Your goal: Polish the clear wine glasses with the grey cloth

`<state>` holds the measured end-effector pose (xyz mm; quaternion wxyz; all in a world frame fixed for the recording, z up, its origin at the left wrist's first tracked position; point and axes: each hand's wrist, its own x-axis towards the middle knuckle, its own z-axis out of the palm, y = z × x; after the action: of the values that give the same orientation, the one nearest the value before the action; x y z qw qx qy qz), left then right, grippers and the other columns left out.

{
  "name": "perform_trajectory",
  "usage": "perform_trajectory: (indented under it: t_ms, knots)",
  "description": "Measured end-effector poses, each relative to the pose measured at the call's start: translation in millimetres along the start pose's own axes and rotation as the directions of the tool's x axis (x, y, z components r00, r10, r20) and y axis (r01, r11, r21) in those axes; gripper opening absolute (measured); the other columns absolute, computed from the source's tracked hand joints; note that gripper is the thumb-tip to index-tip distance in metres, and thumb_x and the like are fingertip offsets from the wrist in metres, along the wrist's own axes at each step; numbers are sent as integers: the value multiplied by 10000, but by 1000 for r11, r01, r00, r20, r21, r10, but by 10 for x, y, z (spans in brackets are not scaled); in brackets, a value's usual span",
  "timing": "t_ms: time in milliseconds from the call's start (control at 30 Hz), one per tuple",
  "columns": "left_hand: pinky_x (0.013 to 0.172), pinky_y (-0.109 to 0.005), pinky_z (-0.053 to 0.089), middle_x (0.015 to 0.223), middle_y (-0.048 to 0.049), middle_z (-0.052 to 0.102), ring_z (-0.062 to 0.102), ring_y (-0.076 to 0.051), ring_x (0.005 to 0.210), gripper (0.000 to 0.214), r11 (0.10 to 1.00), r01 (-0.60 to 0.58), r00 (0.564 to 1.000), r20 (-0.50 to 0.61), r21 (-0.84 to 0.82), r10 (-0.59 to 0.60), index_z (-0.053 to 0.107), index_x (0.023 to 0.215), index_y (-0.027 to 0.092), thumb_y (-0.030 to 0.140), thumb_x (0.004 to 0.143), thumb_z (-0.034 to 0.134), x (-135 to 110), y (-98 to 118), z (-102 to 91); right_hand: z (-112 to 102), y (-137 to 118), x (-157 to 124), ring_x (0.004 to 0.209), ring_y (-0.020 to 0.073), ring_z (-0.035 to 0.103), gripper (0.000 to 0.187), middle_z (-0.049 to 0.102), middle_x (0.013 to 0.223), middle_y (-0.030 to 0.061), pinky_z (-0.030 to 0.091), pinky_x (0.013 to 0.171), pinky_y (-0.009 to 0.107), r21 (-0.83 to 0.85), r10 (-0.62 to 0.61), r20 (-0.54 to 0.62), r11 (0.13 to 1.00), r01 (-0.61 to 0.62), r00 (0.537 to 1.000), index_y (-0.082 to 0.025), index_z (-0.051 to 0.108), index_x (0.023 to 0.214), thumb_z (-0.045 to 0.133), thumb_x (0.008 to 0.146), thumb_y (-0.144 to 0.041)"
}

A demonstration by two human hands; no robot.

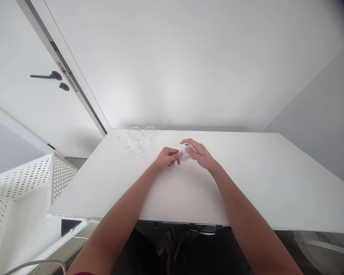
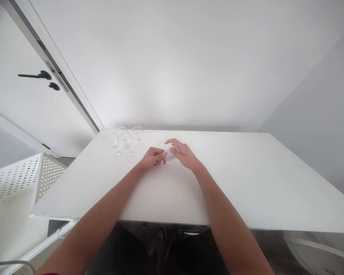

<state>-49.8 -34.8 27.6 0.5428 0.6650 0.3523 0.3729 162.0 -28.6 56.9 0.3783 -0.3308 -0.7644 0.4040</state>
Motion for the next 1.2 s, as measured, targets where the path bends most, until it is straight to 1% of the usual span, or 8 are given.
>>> perform_trajectory:
  t_ms: [233, 400, 533, 633, 833, 967, 1067, 1200]
  knots:
    - [487, -257, 367, 813, -129, 744, 532, -104, 503, 532, 996, 36, 997, -68, -80, -42, 728, 866, 122, 619, 920, 546, 46, -58, 41, 25, 71, 32, 613, 146, 437, 413, 520, 696, -26, 370, 568, 276, 191, 152, -250, 976, -105, 956, -293, 616, 1198, 614, 896, -574]
    - [527, -246, 418, 995, -95, 723, 596, -112, 577, 490, 995, 17, 987, -159, -100, -33, 608, 1256, 215, 566, 915, 580, 60, -72, 60, 39, 313, 124, 667, 140, 465, 349, 530, 778, -14, 387, 565, 251, 346, 359, -498, 917, -198, 790, -280, 648, 1045, 660, 836, -559]
    - [537, -213, 370, 937, 0, 581, 429, -48, 557, 349, 992, -82, 936, -336, 92, 108, 576, 1054, 239, 467, 835, 725, 84, -114, 105, 79, 383, 155, 684, 140, 471, 361, 559, 873, 10, 379, 529, 237, 425, 457, -544, 873, -238, 704, -261, 642, 974, 648, 818, -587]
    - [514, -205, 305, 774, 44, 421, 297, -60, 554, 319, 997, -56, 913, -401, 59, 75, 461, 861, 224, 442, 863, 694, 109, -150, 111, 115, 323, 128, 669, 140, 455, 392, 547, 849, 6, 383, 532, 239, 343, 370, -576, 919, -195, 729, -275, 632, 1003, 590, 863, -639]
    - [456, -203, 154, 722, 56, 216, 206, -61, 526, 376, 920, 49, 923, -335, -388, -191, 322, 766, 225, 387, 873, 644, 131, -206, 30, 83, 203, -3, 593, 146, 429, 458, 505, 695, -25, 412, 574, 285, 37, 52, -371, 998, -41, 927, -292, 582, 1233, 536, 934, -636]
    - [442, -202, 167, 727, 54, 257, 221, -48, 516, 394, 884, 51, 910, -343, -464, -232, 349, 756, 214, 413, 857, 674, 146, -230, -15, 56, 202, -31, 791, 193, 564, 563, 647, 1023, 44, 493, 730, 341, -64, -49, -276, 997, 32, 960, -291, 536, 1330, 691, 852, -544]
    - [449, -196, 242, 755, 51, 329, 261, -43, 523, 387, 882, 4, 895, -392, -471, -213, 382, 794, 217, 440, 853, 693, 154, -212, -23, 69, 255, 6, 917, 222, 590, 650, 623, 1190, 63, 511, 819, 372, 22, 3, -284, 1000, 3, 959, -309, 536, 1352, 773, 774, -489]
    - [471, -201, 340, 795, 58, 394, 332, -46, 516, 321, 954, -55, 899, -430, -294, -81, 467, 1024, 276, 396, 849, 708, 139, -167, 13, 77, 406, 79, 854, 200, 601, 705, 634, 974, 21, 513, 767, 343, 390, 267, -315, 911, -133, 911, -316, 532, 1345, 814, 717, -471]
